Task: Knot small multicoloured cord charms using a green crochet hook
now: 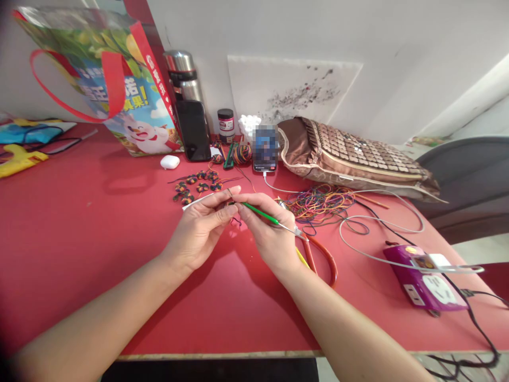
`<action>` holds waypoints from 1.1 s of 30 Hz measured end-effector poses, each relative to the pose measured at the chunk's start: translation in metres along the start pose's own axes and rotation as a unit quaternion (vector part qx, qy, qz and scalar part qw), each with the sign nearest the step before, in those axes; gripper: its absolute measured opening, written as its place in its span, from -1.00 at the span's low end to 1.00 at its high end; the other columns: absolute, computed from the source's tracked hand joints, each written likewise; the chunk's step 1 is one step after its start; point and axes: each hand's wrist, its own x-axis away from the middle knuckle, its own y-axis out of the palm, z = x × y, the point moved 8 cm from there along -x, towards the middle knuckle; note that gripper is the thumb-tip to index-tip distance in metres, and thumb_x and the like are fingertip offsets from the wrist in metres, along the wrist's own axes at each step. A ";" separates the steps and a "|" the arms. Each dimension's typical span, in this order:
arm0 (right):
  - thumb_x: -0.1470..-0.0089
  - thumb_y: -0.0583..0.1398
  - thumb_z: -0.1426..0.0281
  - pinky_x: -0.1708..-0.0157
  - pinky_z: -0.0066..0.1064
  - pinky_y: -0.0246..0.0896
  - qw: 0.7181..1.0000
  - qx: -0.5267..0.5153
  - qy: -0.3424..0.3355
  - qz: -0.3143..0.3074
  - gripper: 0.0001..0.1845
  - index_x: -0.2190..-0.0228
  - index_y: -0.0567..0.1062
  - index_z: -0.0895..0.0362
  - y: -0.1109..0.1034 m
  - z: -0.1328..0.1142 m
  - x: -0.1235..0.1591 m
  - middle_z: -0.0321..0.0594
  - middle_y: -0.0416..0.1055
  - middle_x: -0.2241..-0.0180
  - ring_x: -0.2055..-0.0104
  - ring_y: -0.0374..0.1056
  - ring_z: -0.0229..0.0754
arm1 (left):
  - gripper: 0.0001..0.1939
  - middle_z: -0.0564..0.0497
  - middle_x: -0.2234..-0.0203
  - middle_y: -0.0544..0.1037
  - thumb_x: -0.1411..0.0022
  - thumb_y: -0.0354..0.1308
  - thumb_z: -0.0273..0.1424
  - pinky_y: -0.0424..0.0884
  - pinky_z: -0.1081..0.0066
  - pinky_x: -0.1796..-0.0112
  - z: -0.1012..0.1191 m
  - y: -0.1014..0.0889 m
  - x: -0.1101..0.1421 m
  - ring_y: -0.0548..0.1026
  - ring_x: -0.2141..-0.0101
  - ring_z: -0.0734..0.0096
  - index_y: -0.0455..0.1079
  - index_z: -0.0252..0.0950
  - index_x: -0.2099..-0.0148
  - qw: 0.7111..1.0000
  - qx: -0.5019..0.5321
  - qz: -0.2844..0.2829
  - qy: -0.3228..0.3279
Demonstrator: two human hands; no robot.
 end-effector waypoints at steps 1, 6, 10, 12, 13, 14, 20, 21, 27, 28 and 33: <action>-0.19 0.37 0.42 0.16 -0.24 0.54 1.000 0.007 -0.009 -0.008 -0.85 0.20 0.74 -0.01 0.001 -0.002 0.001 -0.26 0.69 0.28 0.28 0.56 -0.16 | -0.69 0.07 0.26 0.69 0.04 0.55 -0.46 0.54 0.41 0.23 0.000 0.000 -0.001 0.57 0.32 0.49 0.72 -0.15 0.18 1.000 0.006 -0.002 0.003; -0.31 0.28 0.41 0.16 -0.22 0.52 0.995 0.072 -0.059 -0.039 -0.78 0.09 0.70 -0.02 0.005 -0.012 0.005 -0.20 0.66 0.19 0.21 0.56 -0.13 | -0.75 0.06 0.29 0.71 0.05 0.55 -0.47 0.56 0.39 0.11 0.003 -0.006 -0.005 0.62 0.26 0.45 0.72 -0.17 0.25 1.000 0.015 0.002 0.014; -0.35 0.24 0.42 0.16 -0.20 0.50 0.986 0.107 -0.109 -0.064 -0.71 -0.02 0.67 -0.03 0.009 -0.019 0.007 -0.17 0.63 0.14 0.18 0.55 -0.13 | -0.75 0.02 0.29 0.73 0.04 0.55 -0.47 0.57 0.35 0.06 0.008 -0.009 -0.006 0.65 0.23 0.40 0.72 -0.19 0.23 1.000 0.013 0.003 0.020; -0.36 0.23 0.44 0.16 -0.21 0.49 0.985 0.108 -0.117 -0.067 -0.70 -0.03 0.66 -0.04 0.009 -0.019 0.007 -0.17 0.63 0.16 0.19 0.54 -0.14 | -0.73 0.03 0.30 0.73 0.05 0.55 -0.47 0.56 0.37 0.08 0.009 -0.009 -0.006 0.64 0.25 0.42 0.73 -0.18 0.22 1.000 0.007 0.002 0.019; -0.36 0.24 0.44 0.17 -0.21 0.49 0.985 0.103 -0.117 -0.067 -0.70 -0.03 0.66 -0.04 0.009 -0.019 0.007 -0.18 0.62 0.17 0.20 0.53 -0.15 | -0.73 0.03 0.30 0.72 0.05 0.55 -0.47 0.55 0.39 0.09 0.009 -0.009 -0.006 0.63 0.26 0.44 0.73 -0.17 0.23 1.000 0.004 0.003 0.020; -0.36 0.24 0.44 0.18 -0.22 0.49 0.987 0.096 -0.113 -0.067 -0.71 -0.03 0.66 -0.04 0.008 -0.019 0.007 -0.19 0.62 0.18 0.21 0.53 -0.16 | -0.73 0.04 0.31 0.72 0.06 0.55 -0.48 0.55 0.42 0.11 0.010 -0.010 -0.006 0.61 0.26 0.45 0.73 -0.17 0.24 1.000 0.001 0.005 0.022; -0.34 0.27 0.33 0.35 -0.30 0.47 0.996 0.049 -0.065 -0.038 -0.79 0.05 0.68 -0.01 0.003 -0.014 0.006 -0.23 0.63 0.29 0.37 0.48 -0.21 | -0.74 0.06 0.34 0.63 -0.01 0.51 -0.45 0.47 0.40 0.23 0.013 -0.011 -0.007 0.50 0.32 0.46 0.73 -0.13 0.18 0.998 -0.026 -0.010 0.048; -0.34 0.28 0.33 0.36 -0.31 0.47 0.996 0.047 -0.062 -0.037 -0.79 0.05 0.69 -0.01 0.003 -0.014 0.006 -0.24 0.62 0.30 0.39 0.47 -0.22 | -0.72 0.07 0.35 0.61 -0.03 0.50 -0.44 0.45 0.40 0.23 0.014 -0.012 -0.007 0.49 0.32 0.46 0.73 -0.13 0.15 0.998 -0.033 -0.009 0.051; -0.35 0.27 0.31 0.42 -0.35 0.42 0.997 0.038 -0.050 -0.041 -0.80 0.09 0.71 0.01 0.002 -0.014 0.005 -0.24 0.60 0.36 0.40 0.46 -0.22 | -0.67 0.12 0.45 0.48 -0.05 0.49 -0.44 0.38 0.38 0.26 0.021 -0.013 -0.003 0.39 0.39 0.50 0.73 -0.14 0.08 0.993 -0.089 0.003 0.072; -0.35 0.27 0.31 0.42 -0.35 0.42 0.997 0.038 -0.047 -0.042 -0.80 0.09 0.71 0.02 0.002 -0.014 0.005 -0.24 0.60 0.36 0.41 0.46 -0.22 | -0.68 0.12 0.46 0.48 -0.05 0.48 -0.44 0.38 0.37 0.24 0.023 -0.012 -0.002 0.39 0.38 0.49 0.73 -0.15 0.08 0.992 -0.097 0.000 0.079; -0.36 0.25 0.38 0.41 -0.36 0.39 0.996 0.052 -0.053 -0.041 -0.79 0.08 0.71 0.00 -0.001 -0.018 0.006 -0.28 0.58 0.39 0.44 0.41 -0.26 | -0.66 0.10 0.43 0.49 -0.07 0.47 -0.41 0.38 0.38 0.22 0.027 -0.012 -0.001 0.41 0.34 0.46 0.72 -0.18 0.05 0.986 -0.135 0.009 0.097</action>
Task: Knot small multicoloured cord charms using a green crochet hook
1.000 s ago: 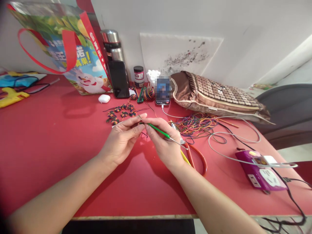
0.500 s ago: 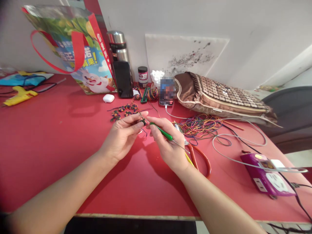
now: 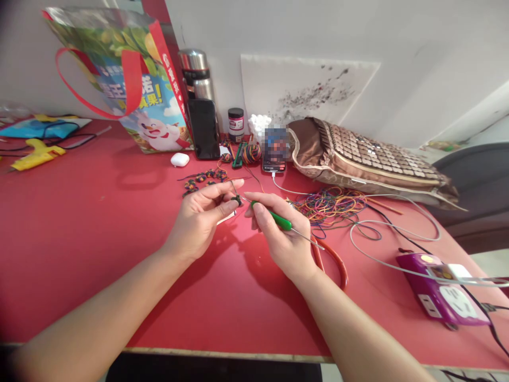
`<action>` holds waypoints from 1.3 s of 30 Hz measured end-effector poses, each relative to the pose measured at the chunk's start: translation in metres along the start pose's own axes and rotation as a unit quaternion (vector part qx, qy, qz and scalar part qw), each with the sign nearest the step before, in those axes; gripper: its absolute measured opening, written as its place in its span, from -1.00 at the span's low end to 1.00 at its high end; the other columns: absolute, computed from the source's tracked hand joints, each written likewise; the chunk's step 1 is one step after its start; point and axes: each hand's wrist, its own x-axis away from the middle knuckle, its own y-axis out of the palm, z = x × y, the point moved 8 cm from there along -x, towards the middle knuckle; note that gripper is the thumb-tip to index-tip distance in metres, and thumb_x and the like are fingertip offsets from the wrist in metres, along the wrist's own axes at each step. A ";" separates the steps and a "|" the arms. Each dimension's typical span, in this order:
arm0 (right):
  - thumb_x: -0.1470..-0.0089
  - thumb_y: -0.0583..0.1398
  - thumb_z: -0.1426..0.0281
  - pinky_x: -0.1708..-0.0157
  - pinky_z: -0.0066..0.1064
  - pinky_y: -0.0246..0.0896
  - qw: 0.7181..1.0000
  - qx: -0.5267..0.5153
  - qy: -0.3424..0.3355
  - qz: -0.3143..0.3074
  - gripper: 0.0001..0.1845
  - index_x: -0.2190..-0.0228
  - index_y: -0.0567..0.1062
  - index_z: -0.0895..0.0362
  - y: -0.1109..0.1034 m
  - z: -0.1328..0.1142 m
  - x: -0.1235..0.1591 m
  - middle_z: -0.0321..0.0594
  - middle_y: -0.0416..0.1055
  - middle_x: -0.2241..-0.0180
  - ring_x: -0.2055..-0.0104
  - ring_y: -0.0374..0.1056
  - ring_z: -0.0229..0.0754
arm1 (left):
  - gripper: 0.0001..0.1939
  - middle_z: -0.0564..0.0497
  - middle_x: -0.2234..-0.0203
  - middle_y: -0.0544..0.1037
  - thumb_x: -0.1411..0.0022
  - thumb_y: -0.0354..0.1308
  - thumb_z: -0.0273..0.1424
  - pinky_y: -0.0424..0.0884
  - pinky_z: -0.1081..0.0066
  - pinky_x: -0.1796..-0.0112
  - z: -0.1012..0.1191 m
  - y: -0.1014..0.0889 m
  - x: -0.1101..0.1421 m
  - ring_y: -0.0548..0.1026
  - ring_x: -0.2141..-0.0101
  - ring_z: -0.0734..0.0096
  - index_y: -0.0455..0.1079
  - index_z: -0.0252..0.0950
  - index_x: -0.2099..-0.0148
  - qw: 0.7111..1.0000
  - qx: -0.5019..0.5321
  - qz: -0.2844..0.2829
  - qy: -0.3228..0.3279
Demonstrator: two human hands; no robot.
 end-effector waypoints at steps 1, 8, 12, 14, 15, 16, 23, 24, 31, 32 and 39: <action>-0.36 0.25 0.39 0.40 -0.36 0.38 1.000 0.012 -0.006 0.000 -0.78 0.08 0.71 0.00 -0.001 -0.002 0.000 -0.30 0.56 0.41 0.45 0.40 -0.27 | -0.65 0.09 0.43 0.49 -0.07 0.47 -0.40 0.38 0.38 0.23 0.000 -0.001 0.000 0.41 0.34 0.46 0.72 -0.19 0.05 1.000 -0.007 0.004 0.000; -0.38 0.22 0.43 0.35 -0.34 0.36 0.996 0.076 -0.037 -0.008 -0.75 0.04 0.68 -0.01 -0.001 -0.005 0.002 -0.32 0.54 0.41 0.42 0.42 -0.26 | -0.60 0.10 0.43 0.52 -0.06 0.48 -0.41 0.39 0.38 0.25 -0.003 -0.005 0.000 0.41 0.37 0.47 0.71 -0.22 0.00 0.998 -0.043 0.031 -0.017; -0.39 0.21 0.44 0.33 -0.36 0.37 0.994 0.100 -0.050 -0.017 -0.74 0.01 0.66 -0.01 0.001 -0.004 0.003 -0.32 0.55 0.37 0.40 0.43 -0.27 | -0.58 0.12 0.46 0.50 0.00 0.51 -0.44 0.39 0.39 0.23 -0.005 -0.005 0.001 0.40 0.38 0.51 0.71 -0.23 0.03 0.998 -0.013 0.049 -0.036; -0.39 0.22 0.44 0.32 -0.35 0.38 0.990 0.120 -0.068 -0.021 -0.73 -0.03 0.64 0.00 0.003 -0.005 0.004 -0.30 0.57 0.34 0.38 0.44 -0.27 | -0.60 0.14 0.48 0.49 0.03 0.53 -0.44 0.38 0.41 0.22 -0.006 -0.004 0.002 0.40 0.38 0.53 0.72 -0.24 0.07 0.998 0.017 0.053 -0.040; -0.39 0.22 0.44 0.31 -0.35 0.39 0.988 0.131 -0.080 -0.022 -0.72 -0.05 0.62 0.01 0.004 -0.006 0.005 -0.30 0.58 0.32 0.38 0.45 -0.27 | -0.61 0.15 0.49 0.47 0.05 0.54 -0.43 0.38 0.42 0.23 -0.007 -0.003 0.002 0.40 0.38 0.54 0.72 -0.25 0.09 0.997 0.034 0.054 -0.045; -0.39 0.22 0.44 0.30 -0.34 0.40 0.986 0.141 -0.092 -0.022 -0.70 -0.07 0.61 0.01 0.005 -0.007 0.006 -0.29 0.58 0.31 0.37 0.46 -0.26 | -0.62 0.16 0.50 0.46 0.06 0.55 -0.42 0.37 0.42 0.24 -0.008 -0.003 0.002 0.39 0.39 0.56 0.72 -0.26 0.11 0.996 0.048 0.056 -0.050; -0.39 0.20 0.49 0.22 -0.27 0.43 0.976 0.170 -0.134 -0.020 -0.65 -0.14 0.57 0.04 0.010 -0.010 0.008 -0.23 0.59 0.26 0.32 0.48 -0.22 | -0.64 0.10 0.47 0.52 0.14 0.58 -0.43 0.36 0.43 0.23 -0.018 -0.001 0.001 0.44 0.36 0.53 0.72 -0.29 0.20 0.990 0.103 0.061 -0.076; -0.39 0.21 0.49 0.22 -0.27 0.42 0.976 0.167 -0.137 -0.019 -0.64 -0.14 0.57 0.04 0.010 -0.010 0.009 -0.23 0.58 0.26 0.31 0.47 -0.22 | -0.66 0.09 0.46 0.53 0.14 0.59 -0.43 0.37 0.42 0.23 -0.019 0.000 0.001 0.45 0.36 0.51 0.72 -0.29 0.22 0.989 0.109 0.058 -0.078; -0.39 0.24 0.43 0.27 -0.33 0.43 0.996 0.045 -0.071 0.000 -0.67 -0.11 0.63 -0.06 0.006 0.002 0.006 -0.29 0.57 0.30 0.35 0.47 -0.26 | -0.70 0.07 0.47 0.54 0.10 0.58 -0.39 0.33 0.43 0.37 -0.015 0.003 -0.001 0.42 0.41 0.50 0.71 -0.28 0.24 0.989 0.118 0.016 -0.086; -0.39 0.24 0.40 0.28 -0.33 0.44 0.999 0.008 -0.052 0.001 -0.70 -0.08 0.65 -0.06 0.006 0.006 0.005 -0.29 0.58 0.31 0.35 0.47 -0.26 | -0.70 0.09 0.49 0.52 0.09 0.58 -0.39 0.34 0.43 0.36 -0.014 0.002 -0.002 0.42 0.42 0.50 0.71 -0.28 0.23 0.989 0.118 0.011 -0.086; -0.19 0.40 0.23 0.42 -0.41 0.39 0.954 -0.254 0.158 0.000 -0.79 0.15 0.74 0.01 0.015 0.035 -0.003 -0.27 0.57 0.41 0.44 0.42 -0.28 | -0.73 0.11 0.52 0.49 0.09 0.55 -0.47 0.37 0.42 0.29 -0.010 -0.001 -0.005 0.44 0.40 0.51 0.72 -0.27 0.24 0.991 0.107 -0.012 -0.078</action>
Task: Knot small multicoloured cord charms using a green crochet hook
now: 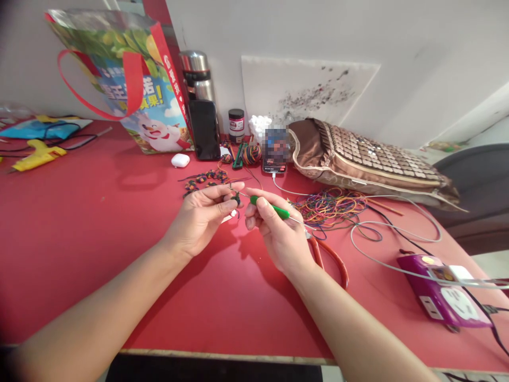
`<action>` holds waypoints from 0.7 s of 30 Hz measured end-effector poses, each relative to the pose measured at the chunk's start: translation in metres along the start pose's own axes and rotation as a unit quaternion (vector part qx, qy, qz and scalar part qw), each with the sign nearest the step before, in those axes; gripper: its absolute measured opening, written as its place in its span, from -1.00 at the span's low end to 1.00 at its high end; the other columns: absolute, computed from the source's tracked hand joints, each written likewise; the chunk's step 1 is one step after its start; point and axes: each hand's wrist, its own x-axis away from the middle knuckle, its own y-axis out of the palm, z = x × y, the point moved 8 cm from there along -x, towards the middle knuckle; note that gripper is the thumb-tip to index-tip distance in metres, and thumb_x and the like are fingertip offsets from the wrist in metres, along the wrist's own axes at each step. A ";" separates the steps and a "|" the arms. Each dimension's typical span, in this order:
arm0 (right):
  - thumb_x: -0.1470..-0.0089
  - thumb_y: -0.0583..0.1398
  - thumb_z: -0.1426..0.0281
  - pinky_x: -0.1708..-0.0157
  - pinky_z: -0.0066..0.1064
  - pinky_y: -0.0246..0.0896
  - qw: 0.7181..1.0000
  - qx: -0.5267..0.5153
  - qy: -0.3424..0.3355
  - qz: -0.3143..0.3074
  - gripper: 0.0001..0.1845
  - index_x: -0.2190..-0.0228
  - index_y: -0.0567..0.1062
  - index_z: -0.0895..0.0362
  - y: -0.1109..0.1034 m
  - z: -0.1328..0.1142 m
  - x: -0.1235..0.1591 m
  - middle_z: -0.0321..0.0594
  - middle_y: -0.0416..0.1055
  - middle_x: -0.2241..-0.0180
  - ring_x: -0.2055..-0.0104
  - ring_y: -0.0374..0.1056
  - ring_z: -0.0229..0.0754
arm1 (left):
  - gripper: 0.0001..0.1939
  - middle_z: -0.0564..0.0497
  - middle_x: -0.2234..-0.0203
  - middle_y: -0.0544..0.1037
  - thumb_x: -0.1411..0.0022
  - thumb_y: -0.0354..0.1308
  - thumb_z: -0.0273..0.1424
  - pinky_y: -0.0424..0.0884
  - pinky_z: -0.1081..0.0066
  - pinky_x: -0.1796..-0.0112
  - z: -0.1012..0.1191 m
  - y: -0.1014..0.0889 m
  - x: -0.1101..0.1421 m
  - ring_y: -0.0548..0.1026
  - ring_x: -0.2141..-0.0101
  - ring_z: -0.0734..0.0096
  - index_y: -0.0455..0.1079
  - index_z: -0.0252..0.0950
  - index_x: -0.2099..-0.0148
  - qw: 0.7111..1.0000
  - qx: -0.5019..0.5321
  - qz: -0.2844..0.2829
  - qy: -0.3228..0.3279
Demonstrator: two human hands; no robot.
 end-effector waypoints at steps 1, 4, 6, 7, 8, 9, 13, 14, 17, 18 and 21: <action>-0.17 0.41 0.23 0.42 -0.42 0.39 1.000 -0.015 0.020 0.000 -0.79 0.17 0.75 0.02 0.001 0.002 0.000 -0.26 0.57 0.41 0.44 0.42 -0.28 | -0.72 0.10 0.50 0.51 0.09 0.55 -0.48 0.38 0.42 0.27 0.000 -0.001 0.000 0.45 0.39 0.51 0.73 -0.27 0.24 1.000 -0.005 0.002 -0.001; -0.16 0.39 0.20 0.42 -0.43 0.38 0.998 -0.038 0.054 0.004 -0.78 0.22 0.76 0.04 0.002 0.003 0.000 -0.24 0.56 0.41 0.44 0.39 -0.29 | -0.68 0.07 0.46 0.56 0.09 0.55 -0.48 0.40 0.43 0.25 0.000 -0.001 0.001 0.48 0.35 0.48 0.75 -0.23 0.19 1.000 -0.023 0.003 -0.001; -0.15 0.38 0.21 0.42 -0.42 0.37 0.997 -0.039 0.061 0.016 -0.78 0.24 0.76 0.05 0.001 0.002 0.000 -0.24 0.55 0.43 0.45 0.37 -0.29 | -0.67 0.06 0.44 0.58 0.09 0.56 -0.48 0.41 0.44 0.24 0.001 0.000 0.001 0.49 0.33 0.49 0.75 -0.21 0.18 0.999 -0.035 -0.001 0.005; -0.13 0.39 0.23 0.42 -0.42 0.37 0.997 -0.038 0.062 0.023 -0.79 0.24 0.76 0.06 0.000 0.001 0.000 -0.25 0.55 0.44 0.45 0.37 -0.29 | -0.67 0.06 0.44 0.59 0.08 0.56 -0.47 0.43 0.45 0.23 0.001 0.001 0.002 0.49 0.33 0.50 0.75 -0.20 0.18 0.999 -0.041 -0.005 0.008; -0.11 0.41 0.26 0.42 -0.42 0.37 0.997 -0.039 0.064 0.030 -0.81 0.24 0.75 0.06 -0.001 0.001 0.001 -0.26 0.55 0.45 0.45 0.37 -0.29 | -0.67 0.06 0.44 0.59 0.08 0.56 -0.47 0.44 0.44 0.21 0.002 0.002 0.002 0.48 0.34 0.50 0.75 -0.19 0.18 0.999 -0.046 -0.010 0.010; -0.08 0.42 0.28 0.42 -0.42 0.37 0.996 -0.041 0.066 0.035 -0.82 0.24 0.75 0.06 -0.001 0.001 0.001 -0.26 0.54 0.47 0.46 0.38 -0.29 | -0.68 0.06 0.44 0.59 0.07 0.56 -0.47 0.46 0.43 0.20 0.002 0.004 0.003 0.49 0.34 0.50 0.76 -0.19 0.18 0.999 -0.049 -0.015 0.011; -0.01 0.47 0.32 0.42 -0.45 0.36 0.995 -0.064 0.073 0.034 -0.83 0.30 0.73 0.08 0.001 0.001 0.001 -0.29 0.54 0.48 0.48 0.36 -0.34 | -0.68 0.04 0.43 0.62 0.07 0.57 -0.44 0.51 0.37 0.18 0.003 0.008 0.004 0.53 0.32 0.43 0.75 -0.19 0.18 0.998 -0.055 -0.034 0.008; 0.00 0.48 0.33 0.43 -0.47 0.36 0.994 -0.068 0.073 0.033 -0.83 0.31 0.73 0.09 0.001 0.001 0.001 -0.29 0.54 0.48 0.49 0.36 -0.35 | -0.68 0.04 0.43 0.62 0.08 0.58 -0.44 0.51 0.36 0.18 0.002 0.008 0.004 0.53 0.33 0.43 0.75 -0.19 0.18 0.998 -0.055 -0.036 0.008; 0.00 0.50 0.32 0.45 -0.49 0.35 0.995 -0.064 0.067 0.034 -0.82 0.32 0.73 0.11 0.000 0.000 0.000 -0.29 0.55 0.48 0.50 0.36 -0.36 | -0.69 0.05 0.44 0.63 0.06 0.57 -0.42 0.51 0.36 0.18 0.002 0.008 0.004 0.53 0.35 0.44 0.75 -0.20 0.18 0.998 -0.058 -0.039 0.011; 0.00 0.51 0.31 0.47 -0.49 0.34 0.996 -0.059 0.064 0.035 -0.81 0.32 0.73 0.11 0.000 0.000 0.000 -0.29 0.56 0.48 0.52 0.35 -0.37 | -0.69 0.04 0.44 0.64 0.05 0.57 -0.42 0.51 0.34 0.17 0.002 0.009 0.004 0.54 0.35 0.43 0.74 -0.21 0.18 0.998 -0.056 -0.042 0.012; -0.01 0.51 0.27 0.51 -0.47 0.31 0.997 -0.035 0.053 0.036 -0.80 0.32 0.74 0.10 -0.001 -0.002 -0.001 -0.27 0.58 0.48 0.55 0.34 -0.37 | -0.69 0.02 0.42 0.66 0.03 0.57 -0.42 0.52 0.27 0.12 0.001 0.011 0.004 0.60 0.32 0.35 0.73 -0.22 0.16 0.998 -0.040 -0.056 0.010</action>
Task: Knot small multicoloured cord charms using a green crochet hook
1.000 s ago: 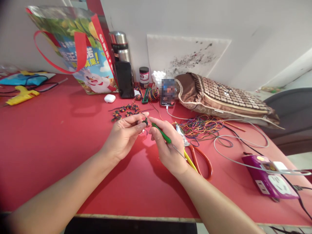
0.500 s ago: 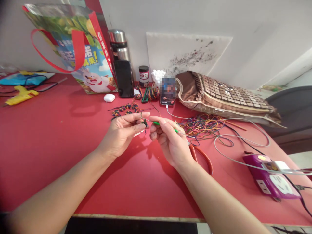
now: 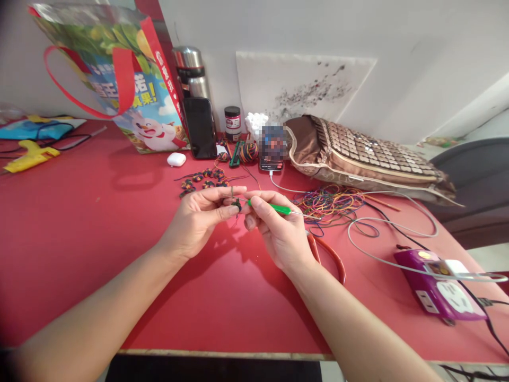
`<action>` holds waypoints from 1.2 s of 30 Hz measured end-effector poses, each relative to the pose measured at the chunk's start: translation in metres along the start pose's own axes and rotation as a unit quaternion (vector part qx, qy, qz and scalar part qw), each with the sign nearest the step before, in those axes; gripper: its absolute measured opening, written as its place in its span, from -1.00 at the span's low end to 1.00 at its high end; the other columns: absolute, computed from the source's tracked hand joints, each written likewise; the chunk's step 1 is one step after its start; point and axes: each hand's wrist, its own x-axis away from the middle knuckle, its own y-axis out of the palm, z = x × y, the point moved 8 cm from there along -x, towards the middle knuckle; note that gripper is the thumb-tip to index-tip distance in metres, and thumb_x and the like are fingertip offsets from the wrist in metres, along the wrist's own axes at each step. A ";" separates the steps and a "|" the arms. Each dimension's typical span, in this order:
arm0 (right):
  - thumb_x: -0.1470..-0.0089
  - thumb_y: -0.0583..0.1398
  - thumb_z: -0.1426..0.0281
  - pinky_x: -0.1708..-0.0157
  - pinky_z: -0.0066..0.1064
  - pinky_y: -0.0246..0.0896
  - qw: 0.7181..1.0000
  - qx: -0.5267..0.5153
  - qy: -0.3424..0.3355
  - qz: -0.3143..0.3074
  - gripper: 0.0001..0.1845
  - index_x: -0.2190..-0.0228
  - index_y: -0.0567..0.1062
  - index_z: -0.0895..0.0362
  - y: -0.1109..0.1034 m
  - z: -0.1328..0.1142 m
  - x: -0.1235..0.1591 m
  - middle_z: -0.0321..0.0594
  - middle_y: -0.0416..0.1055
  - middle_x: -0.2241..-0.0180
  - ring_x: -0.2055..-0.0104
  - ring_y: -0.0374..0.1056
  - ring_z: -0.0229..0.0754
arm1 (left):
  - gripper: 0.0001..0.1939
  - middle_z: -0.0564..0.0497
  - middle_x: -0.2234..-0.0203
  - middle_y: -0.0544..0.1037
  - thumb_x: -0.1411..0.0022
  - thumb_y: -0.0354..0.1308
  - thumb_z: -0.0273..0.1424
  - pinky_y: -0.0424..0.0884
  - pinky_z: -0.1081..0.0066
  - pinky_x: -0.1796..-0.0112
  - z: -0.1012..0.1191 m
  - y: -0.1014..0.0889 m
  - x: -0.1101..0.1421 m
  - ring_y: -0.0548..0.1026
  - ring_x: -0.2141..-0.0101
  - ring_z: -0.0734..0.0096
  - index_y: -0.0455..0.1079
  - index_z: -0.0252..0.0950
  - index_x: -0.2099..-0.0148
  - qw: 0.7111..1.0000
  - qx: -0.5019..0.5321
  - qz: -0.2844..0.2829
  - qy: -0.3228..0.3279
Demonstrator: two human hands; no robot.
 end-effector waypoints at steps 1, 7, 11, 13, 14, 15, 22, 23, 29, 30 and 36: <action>-0.01 0.51 0.25 0.51 -0.46 0.31 1.000 0.008 -0.006 0.000 -0.79 0.31 0.74 0.08 0.000 -0.001 0.000 -0.27 0.59 0.48 0.56 0.34 -0.36 | -0.69 0.02 0.42 0.66 0.03 0.57 -0.42 0.52 0.25 0.10 0.000 0.001 0.000 0.61 0.31 0.33 0.73 -0.23 0.16 1.000 0.006 -0.002 0.000; -0.08 0.48 0.17 0.52 -0.39 0.30 0.996 0.065 -0.064 0.017 -0.75 0.24 0.77 0.04 -0.004 -0.007 0.003 -0.23 0.64 0.44 0.52 0.40 -0.28 | -0.69 0.08 0.47 0.55 0.04 0.56 -0.44 0.42 0.36 0.26 0.001 -0.007 0.001 0.48 0.41 0.47 0.73 -0.24 0.16 0.999 0.006 0.049 0.004; -0.20 0.42 0.17 0.38 -0.28 0.44 0.978 0.143 -0.150 0.012 -0.77 0.16 0.77 0.00 -0.005 -0.015 0.009 -0.21 0.66 0.37 0.44 0.46 -0.22 | -0.64 0.10 0.49 0.49 0.05 0.58 -0.41 0.34 0.39 0.35 -0.001 -0.009 0.001 0.41 0.44 0.51 0.73 -0.25 0.13 0.998 0.011 0.062 -0.003; -0.25 0.39 0.21 0.35 -0.28 0.46 0.969 0.171 -0.179 -0.002 -0.79 0.11 0.76 -0.04 -0.003 -0.018 0.012 -0.22 0.67 0.34 0.42 0.48 -0.22 | -0.62 0.10 0.49 0.48 0.07 0.59 -0.40 0.34 0.40 0.34 -0.001 -0.009 0.001 0.41 0.43 0.51 0.73 -0.25 0.13 0.998 0.014 0.066 -0.007; -0.27 0.37 0.23 0.36 -0.30 0.46 0.965 0.178 -0.190 -0.002 -0.80 0.11 0.76 -0.04 -0.002 -0.020 0.013 -0.23 0.67 0.35 0.42 0.48 -0.23 | -0.61 0.11 0.49 0.48 0.08 0.59 -0.40 0.34 0.40 0.34 -0.002 -0.009 0.001 0.41 0.43 0.51 0.73 -0.24 0.12 0.997 0.014 0.070 -0.009; -0.29 0.37 0.25 0.39 -0.32 0.45 0.963 0.184 -0.197 0.003 -0.81 0.11 0.76 -0.04 -0.002 -0.022 0.014 -0.24 0.67 0.37 0.44 0.48 -0.24 | -0.59 0.12 0.48 0.48 0.09 0.60 -0.40 0.33 0.41 0.35 -0.002 -0.009 0.002 0.40 0.44 0.52 0.73 -0.22 0.12 0.997 0.012 0.076 -0.008; -0.35 0.30 0.20 0.48 -0.33 0.48 0.944 0.241 -0.225 0.012 -0.76 0.11 0.70 0.05 0.009 -0.036 0.021 -0.25 0.63 0.44 0.54 0.48 -0.25 | -0.59 0.12 0.46 0.50 0.03 0.57 -0.40 0.33 0.40 0.32 0.001 -0.011 0.004 0.37 0.43 0.54 0.72 -0.23 0.06 0.995 -0.034 0.093 0.017; -0.36 0.29 0.19 0.46 -0.31 0.50 0.944 0.242 -0.225 0.003 -0.76 0.10 0.69 0.05 0.011 -0.036 0.021 -0.25 0.64 0.43 0.52 0.50 -0.24 | -0.59 0.12 0.47 0.50 0.05 0.57 -0.40 0.34 0.39 0.31 0.000 -0.011 0.003 0.39 0.42 0.52 0.72 -0.23 0.08 0.996 -0.018 0.090 0.006; -0.41 0.23 0.27 0.38 -0.27 0.55 0.936 0.251 -0.246 -0.028 -0.75 0.00 0.67 0.01 0.011 -0.031 0.024 -0.23 0.67 0.34 0.44 0.55 -0.21 | -0.62 0.12 0.51 0.49 0.10 0.60 -0.40 0.37 0.38 0.26 -0.005 -0.008 0.000 0.41 0.43 0.52 0.73 -0.25 0.15 0.996 0.053 0.067 -0.019; -0.42 0.22 0.30 0.37 -0.27 0.55 0.930 0.263 -0.256 -0.032 -0.74 -0.04 0.66 -0.01 0.012 -0.030 0.025 -0.22 0.67 0.31 0.42 0.55 -0.21 | -0.63 0.12 0.51 0.50 0.09 0.59 -0.41 0.37 0.38 0.26 -0.005 -0.008 0.000 0.41 0.43 0.52 0.73 -0.25 0.16 0.996 0.057 0.067 -0.018; -0.41 0.22 0.36 0.39 -0.29 0.51 0.914 0.304 -0.268 -0.026 -0.69 -0.10 0.64 -0.05 0.010 -0.027 0.028 -0.24 0.66 0.30 0.42 0.52 -0.21 | -0.59 0.14 0.48 0.49 0.07 0.56 -0.43 0.34 0.39 0.31 -0.001 -0.013 0.001 0.39 0.44 0.54 0.72 -0.23 0.10 0.996 0.015 0.090 0.009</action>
